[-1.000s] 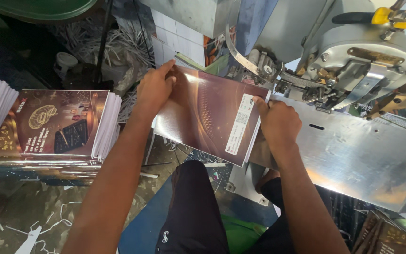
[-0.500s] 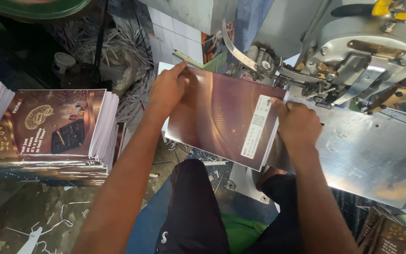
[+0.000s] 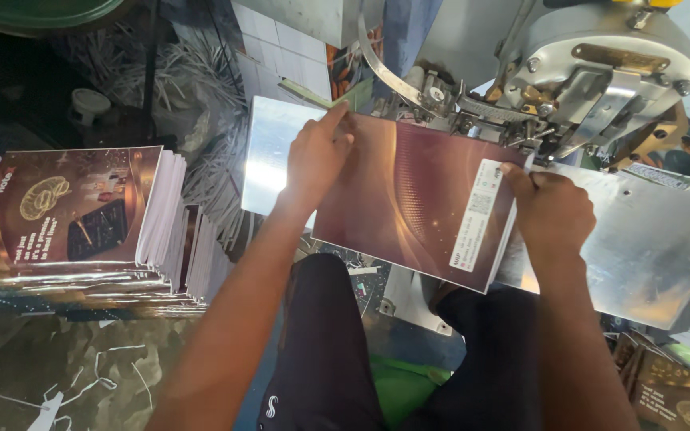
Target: The person operates a sewing machine to stitch the spine of notebooks. They pick up a notebook, align it under the presser foot, sew the binding, and place the finished notebook aside. This process is repeated for multiple notebooks.
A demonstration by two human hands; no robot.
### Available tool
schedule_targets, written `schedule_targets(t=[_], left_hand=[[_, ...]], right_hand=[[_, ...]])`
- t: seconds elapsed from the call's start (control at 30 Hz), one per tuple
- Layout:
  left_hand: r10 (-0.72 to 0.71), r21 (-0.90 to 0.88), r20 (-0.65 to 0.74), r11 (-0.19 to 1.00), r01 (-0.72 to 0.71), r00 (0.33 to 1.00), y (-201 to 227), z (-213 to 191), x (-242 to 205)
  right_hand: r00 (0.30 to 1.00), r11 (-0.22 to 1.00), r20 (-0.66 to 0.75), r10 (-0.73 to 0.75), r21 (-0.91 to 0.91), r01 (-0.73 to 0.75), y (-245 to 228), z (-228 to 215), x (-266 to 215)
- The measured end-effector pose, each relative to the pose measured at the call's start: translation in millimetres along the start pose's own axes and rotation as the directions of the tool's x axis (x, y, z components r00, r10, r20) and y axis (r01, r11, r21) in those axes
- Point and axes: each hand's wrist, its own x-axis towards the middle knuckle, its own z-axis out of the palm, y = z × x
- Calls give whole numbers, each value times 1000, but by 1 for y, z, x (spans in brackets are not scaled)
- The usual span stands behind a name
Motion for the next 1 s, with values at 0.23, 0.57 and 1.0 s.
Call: schedule_targets(t=[0.23, 0.57, 1.0], left_hand=[[-30, -92, -29, 995, 27, 999, 24, 10, -13], [30, -79, 36, 996, -28, 999, 36, 18, -8], [5, -129, 54, 992, 2, 999, 46, 22, -10]], right_hand=[[1000, 1000, -11, -10, -25, 10, 26, -6, 5], [994, 994, -87, -72, -89, 64, 49, -13, 6], [758, 786, -220, -614, -257, 562, 88, -2, 22]])
